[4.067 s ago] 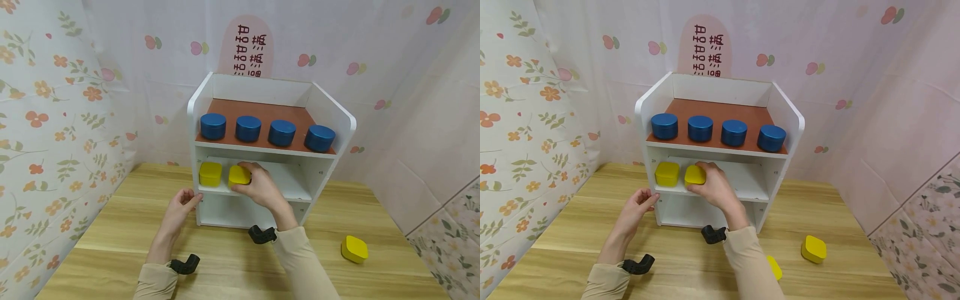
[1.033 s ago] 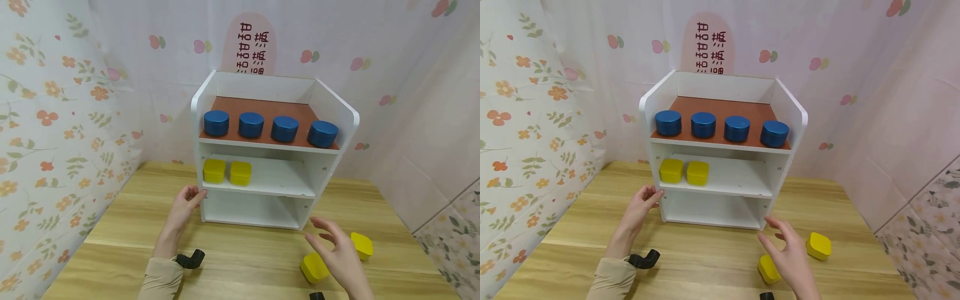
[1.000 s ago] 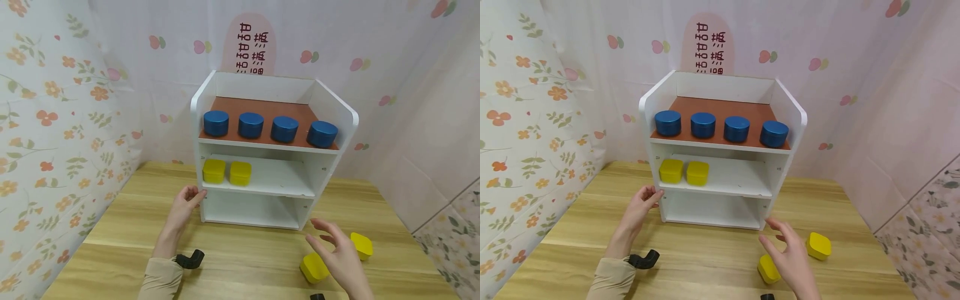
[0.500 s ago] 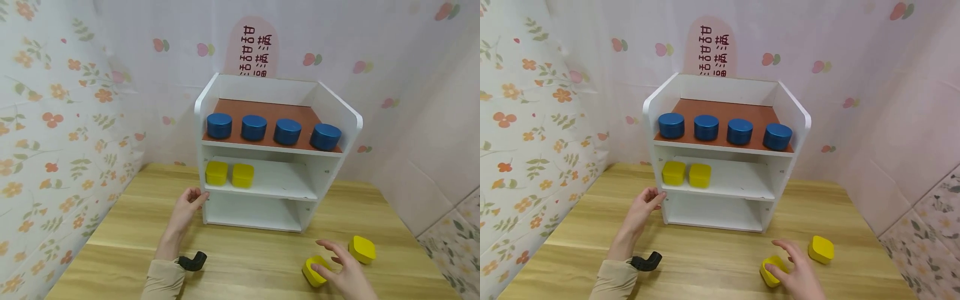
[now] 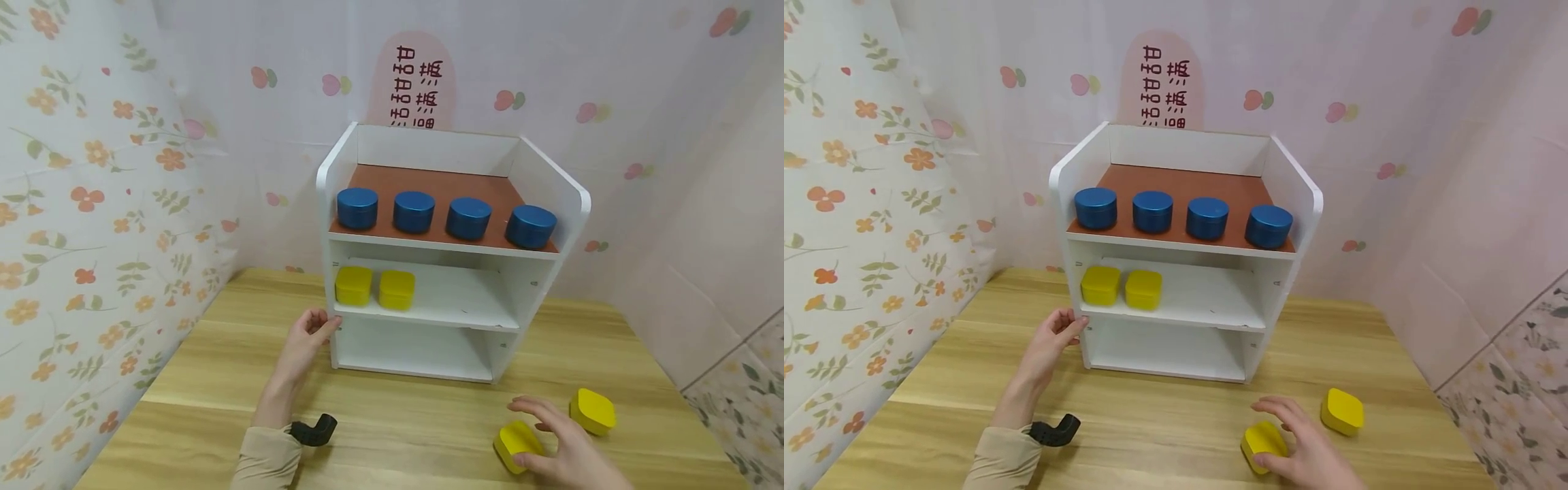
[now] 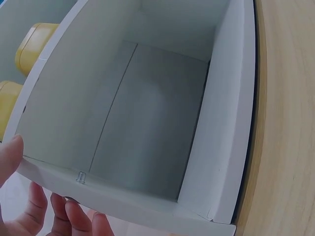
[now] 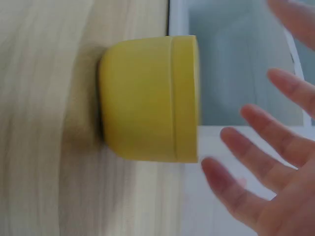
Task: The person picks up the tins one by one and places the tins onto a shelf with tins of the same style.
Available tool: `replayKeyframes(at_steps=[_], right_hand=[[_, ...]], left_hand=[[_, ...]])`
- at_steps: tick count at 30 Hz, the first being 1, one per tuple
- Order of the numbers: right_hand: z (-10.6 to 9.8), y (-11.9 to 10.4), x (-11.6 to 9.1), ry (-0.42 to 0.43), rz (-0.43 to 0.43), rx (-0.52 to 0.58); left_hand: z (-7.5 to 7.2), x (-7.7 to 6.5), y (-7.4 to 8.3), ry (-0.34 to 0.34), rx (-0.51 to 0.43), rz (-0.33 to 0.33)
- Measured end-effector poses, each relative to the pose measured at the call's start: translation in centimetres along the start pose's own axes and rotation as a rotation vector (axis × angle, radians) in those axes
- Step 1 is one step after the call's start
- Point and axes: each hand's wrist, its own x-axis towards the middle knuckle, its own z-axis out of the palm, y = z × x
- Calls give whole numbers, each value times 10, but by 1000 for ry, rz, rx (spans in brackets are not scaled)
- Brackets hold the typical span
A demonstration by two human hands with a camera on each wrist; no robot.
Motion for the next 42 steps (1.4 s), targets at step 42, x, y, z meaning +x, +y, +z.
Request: replayKeyframes(at_steps=[42], right_hand=[[2,41,-6,-363,219,249]], left_hand=[[-1,-1,0,-3,-1,-8]])
